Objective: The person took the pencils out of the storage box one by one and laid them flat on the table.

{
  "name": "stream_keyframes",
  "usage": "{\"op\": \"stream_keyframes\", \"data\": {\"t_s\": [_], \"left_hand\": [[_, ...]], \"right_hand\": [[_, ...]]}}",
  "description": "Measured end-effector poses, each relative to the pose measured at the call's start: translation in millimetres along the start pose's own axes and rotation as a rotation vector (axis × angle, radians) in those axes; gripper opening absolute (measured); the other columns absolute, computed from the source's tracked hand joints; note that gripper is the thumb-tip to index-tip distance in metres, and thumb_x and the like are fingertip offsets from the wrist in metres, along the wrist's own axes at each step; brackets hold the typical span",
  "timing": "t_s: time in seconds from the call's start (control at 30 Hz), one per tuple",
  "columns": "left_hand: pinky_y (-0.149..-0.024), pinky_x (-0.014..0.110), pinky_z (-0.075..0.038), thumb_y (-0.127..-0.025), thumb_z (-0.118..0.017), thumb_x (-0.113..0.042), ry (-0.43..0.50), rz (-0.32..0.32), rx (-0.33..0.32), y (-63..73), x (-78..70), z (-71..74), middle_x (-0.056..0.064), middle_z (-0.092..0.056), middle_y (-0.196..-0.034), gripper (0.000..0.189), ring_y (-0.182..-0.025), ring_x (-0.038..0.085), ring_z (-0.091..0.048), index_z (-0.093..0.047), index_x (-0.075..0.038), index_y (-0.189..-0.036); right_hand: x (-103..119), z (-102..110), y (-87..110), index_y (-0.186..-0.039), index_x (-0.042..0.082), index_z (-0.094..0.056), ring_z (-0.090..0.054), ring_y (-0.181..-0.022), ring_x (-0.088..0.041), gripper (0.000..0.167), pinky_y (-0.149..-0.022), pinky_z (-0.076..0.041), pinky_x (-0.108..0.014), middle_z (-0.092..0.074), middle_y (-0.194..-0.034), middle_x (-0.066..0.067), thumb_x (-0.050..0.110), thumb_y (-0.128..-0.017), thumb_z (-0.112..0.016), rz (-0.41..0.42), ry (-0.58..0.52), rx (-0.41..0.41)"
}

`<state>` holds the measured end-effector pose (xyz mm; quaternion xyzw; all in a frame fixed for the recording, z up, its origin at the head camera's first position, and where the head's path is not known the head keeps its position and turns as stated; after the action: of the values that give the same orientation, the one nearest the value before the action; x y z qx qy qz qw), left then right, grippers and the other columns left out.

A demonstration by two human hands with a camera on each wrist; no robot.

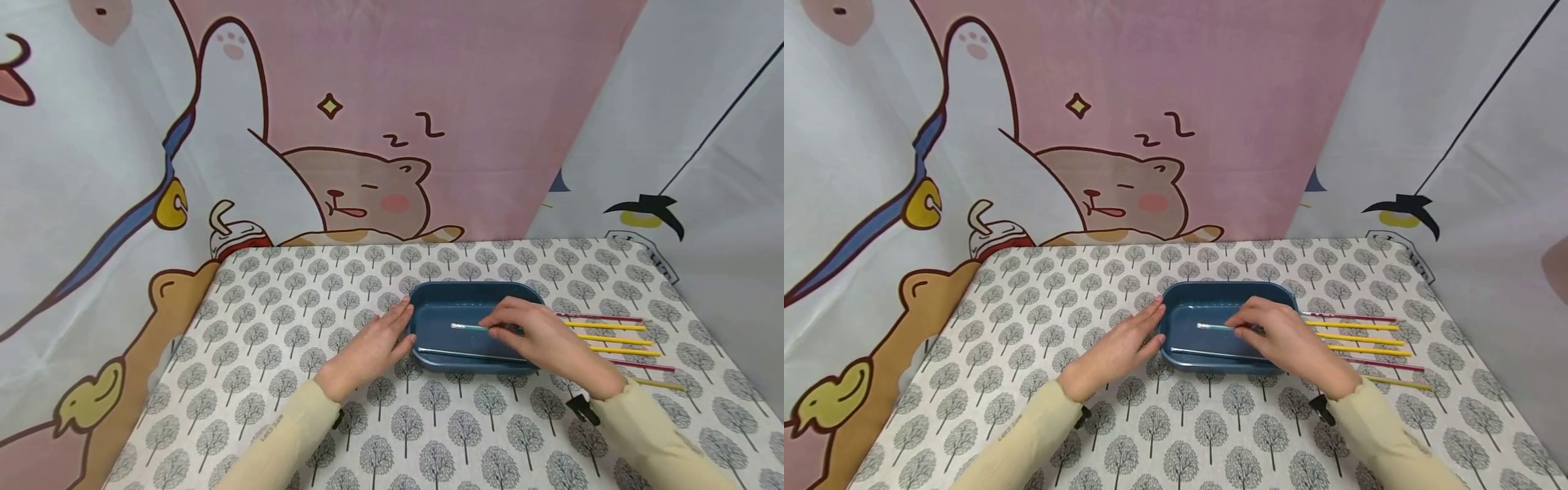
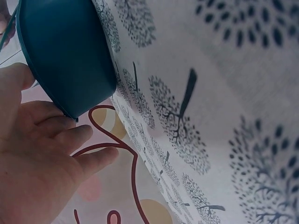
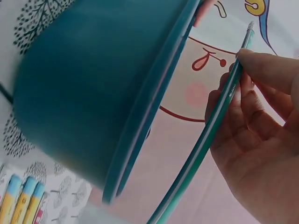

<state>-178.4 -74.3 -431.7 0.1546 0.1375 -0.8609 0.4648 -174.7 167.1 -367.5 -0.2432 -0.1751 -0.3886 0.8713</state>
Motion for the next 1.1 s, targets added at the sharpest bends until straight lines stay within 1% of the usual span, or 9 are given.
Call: {"op": "stream_keyframes", "data": {"t_s": [0.23,0.33,0.47,0.67,0.8,0.97,1.1], "left_hand": [[-0.118,0.06,-0.035,-0.11,-0.052,-0.035,0.0,-0.009,-0.008,0.9,-0.9,0.5,0.011,-0.02,-0.169,0.063,-0.152,0.034,-0.033,-0.035,0.001,-0.158],[-0.118,0.06,-0.035,-0.11,-0.052,-0.034,0.0,-0.008,-0.005,1.3,-1.3,0.6,0.011,-0.02,-0.169,0.063,-0.152,0.034,-0.033,-0.035,0.001,-0.158],[-0.118,0.059,-0.034,-0.11,-0.051,-0.035,0.003,-0.004,-0.001,1.6,-0.9,0.6,0.011,-0.02,-0.17,0.063,-0.152,0.034,-0.033,-0.034,0.001,-0.159],[-0.118,0.06,-0.034,-0.11,-0.052,-0.034,0.007,0.002,-0.003,2.0,0.1,1.6,0.016,-0.024,-0.169,0.063,-0.152,0.033,-0.032,-0.035,0.001,-0.159],[-0.119,0.059,-0.034,-0.109,-0.052,-0.035,0.002,0.003,0.0,2.0,0.7,0.8,0.013,-0.021,-0.17,0.063,-0.152,0.033,-0.032,-0.035,0.001,-0.159],[-0.119,0.059,-0.034,-0.11,-0.048,-0.039,-0.009,-0.006,0.002,1.2,0.0,0.3,0.011,-0.019,-0.17,0.064,-0.152,0.033,-0.032,-0.035,0.001,-0.159],[-0.119,0.058,-0.035,-0.11,-0.048,-0.039,-0.012,-0.007,0.004,0.6,-0.7,0.7,0.011,-0.018,-0.17,0.064,-0.153,0.032,-0.031,-0.034,0.0,-0.159]], "right_hand": [[-2.8,12.4,14.8,-0.107,0.02,-0.08,-0.052,-0.074,0.001,0.025,-0.058,-0.046,-0.022,-0.066,-0.103,0.014,0.002,-0.091,-0.078,-0.024,0.041,-0.031],[-6.0,18.0,23.5,-0.108,0.021,-0.08,-0.054,-0.078,0.001,0.026,-0.059,-0.046,-0.022,-0.067,-0.104,0.014,0.002,-0.091,-0.078,-0.039,0.057,-0.04],[-9.8,25.9,34.2,-0.108,0.019,-0.08,-0.057,-0.083,0.0,0.028,-0.06,-0.048,-0.022,-0.067,-0.104,0.013,-0.002,-0.089,-0.078,-0.038,0.052,-0.065],[-15.4,35.7,45.8,-0.107,0.015,-0.08,-0.052,-0.074,0.002,0.03,-0.055,-0.045,-0.019,-0.065,-0.101,0.013,-0.006,-0.086,-0.079,-0.018,0.071,-0.098],[-18.9,42.0,54.2,-0.106,0.017,-0.08,-0.051,-0.073,0.002,0.034,-0.055,-0.043,-0.017,-0.065,-0.1,0.013,-0.008,-0.083,-0.08,-0.006,0.095,-0.119],[-25.9,48.7,66.9,-0.105,0.023,-0.079,-0.061,-0.087,0.001,0.039,-0.065,-0.048,-0.013,-0.069,-0.106,0.012,-0.007,-0.08,-0.083,-0.014,0.133,-0.143],[-33.1,53.0,77.9,-0.106,0.024,-0.08,-0.063,-0.091,0.0,0.04,-0.068,-0.049,-0.013,-0.071,-0.109,0.01,-0.004,-0.078,-0.085,-0.021,0.174,-0.156]]}}
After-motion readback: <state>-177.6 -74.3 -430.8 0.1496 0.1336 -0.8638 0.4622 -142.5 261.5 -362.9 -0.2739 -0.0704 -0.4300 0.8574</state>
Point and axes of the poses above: each hand's wrist, its own y-axis away from the middle knuckle, its own z-axis out of the back of the hand, x = y × z, the point moved 7 cm from there along -y, towards the middle knuckle
